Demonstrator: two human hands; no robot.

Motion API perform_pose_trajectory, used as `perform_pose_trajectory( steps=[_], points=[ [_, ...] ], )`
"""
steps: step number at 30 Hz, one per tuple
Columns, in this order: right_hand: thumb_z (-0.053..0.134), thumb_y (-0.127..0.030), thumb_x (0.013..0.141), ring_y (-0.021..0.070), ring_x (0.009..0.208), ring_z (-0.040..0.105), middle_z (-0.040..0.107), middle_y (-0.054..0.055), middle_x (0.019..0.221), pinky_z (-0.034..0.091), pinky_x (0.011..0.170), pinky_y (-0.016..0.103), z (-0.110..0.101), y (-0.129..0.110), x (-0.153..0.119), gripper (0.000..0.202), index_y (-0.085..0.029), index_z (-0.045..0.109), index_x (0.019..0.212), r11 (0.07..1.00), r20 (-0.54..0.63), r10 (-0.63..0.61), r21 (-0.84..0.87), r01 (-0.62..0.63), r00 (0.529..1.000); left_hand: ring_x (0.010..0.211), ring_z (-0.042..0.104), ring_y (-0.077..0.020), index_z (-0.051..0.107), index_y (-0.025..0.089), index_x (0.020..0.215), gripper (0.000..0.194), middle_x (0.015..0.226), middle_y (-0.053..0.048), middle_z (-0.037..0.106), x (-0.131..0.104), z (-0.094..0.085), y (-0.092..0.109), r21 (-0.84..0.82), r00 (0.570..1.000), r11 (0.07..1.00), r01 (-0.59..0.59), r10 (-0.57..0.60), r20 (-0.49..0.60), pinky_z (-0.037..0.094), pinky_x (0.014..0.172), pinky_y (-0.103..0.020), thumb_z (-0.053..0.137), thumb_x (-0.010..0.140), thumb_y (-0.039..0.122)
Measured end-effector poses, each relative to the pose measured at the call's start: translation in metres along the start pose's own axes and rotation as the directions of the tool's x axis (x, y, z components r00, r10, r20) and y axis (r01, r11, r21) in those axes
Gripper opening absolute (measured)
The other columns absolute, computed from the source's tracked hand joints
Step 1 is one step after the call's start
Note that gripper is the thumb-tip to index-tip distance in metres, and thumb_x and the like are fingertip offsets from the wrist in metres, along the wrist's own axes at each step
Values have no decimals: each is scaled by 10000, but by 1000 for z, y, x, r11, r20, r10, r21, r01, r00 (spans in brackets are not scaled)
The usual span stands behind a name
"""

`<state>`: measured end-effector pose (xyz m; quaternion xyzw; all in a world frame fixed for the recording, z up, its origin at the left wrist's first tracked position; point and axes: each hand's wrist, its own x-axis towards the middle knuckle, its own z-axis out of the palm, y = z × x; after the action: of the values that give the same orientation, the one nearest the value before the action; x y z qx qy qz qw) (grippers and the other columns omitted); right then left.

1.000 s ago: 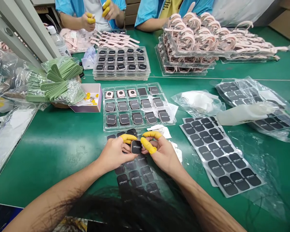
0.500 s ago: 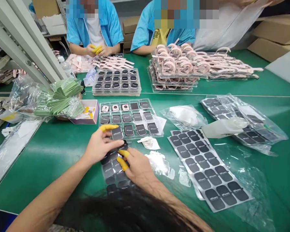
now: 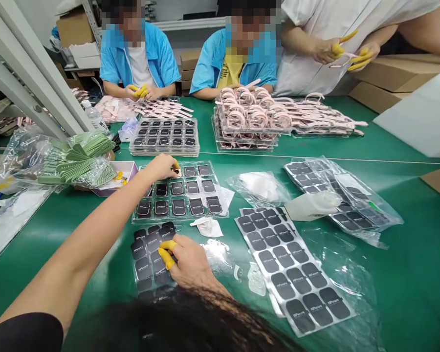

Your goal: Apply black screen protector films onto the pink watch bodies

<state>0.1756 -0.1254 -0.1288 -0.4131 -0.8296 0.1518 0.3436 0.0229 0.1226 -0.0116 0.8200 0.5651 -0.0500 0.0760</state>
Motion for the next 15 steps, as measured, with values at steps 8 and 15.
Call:
perform_pose_trajectory(
  steps=[8, 15],
  points=[
    [721, -274, 985, 223, 720, 671, 702, 2, 804, 433, 580, 326, -7, 1, 1, 55, -303, 730, 1032, 994, 30, 23, 103, -26, 999, 1057, 774, -318, 832, 144, 988, 135, 1051, -169, 841, 10, -12, 8, 18, 995, 996, -93, 92, 48, 546, 951, -368, 755, 906, 217],
    [669, -191, 1006, 166, 682, 602, 629, 10, 978, 515, 540, 297, -27, -3, 5, 347, -326, 660, 1326, 941, -323, 131, 339, -15, 937, 1111, 758, -279, 677, 153, 1249, 368, 1168, -148, 792, -129, 37, 38, -383, 958, 924, -3, -107, -265, 567, 1026, -430, 384, 1157, 356]
  ],
)
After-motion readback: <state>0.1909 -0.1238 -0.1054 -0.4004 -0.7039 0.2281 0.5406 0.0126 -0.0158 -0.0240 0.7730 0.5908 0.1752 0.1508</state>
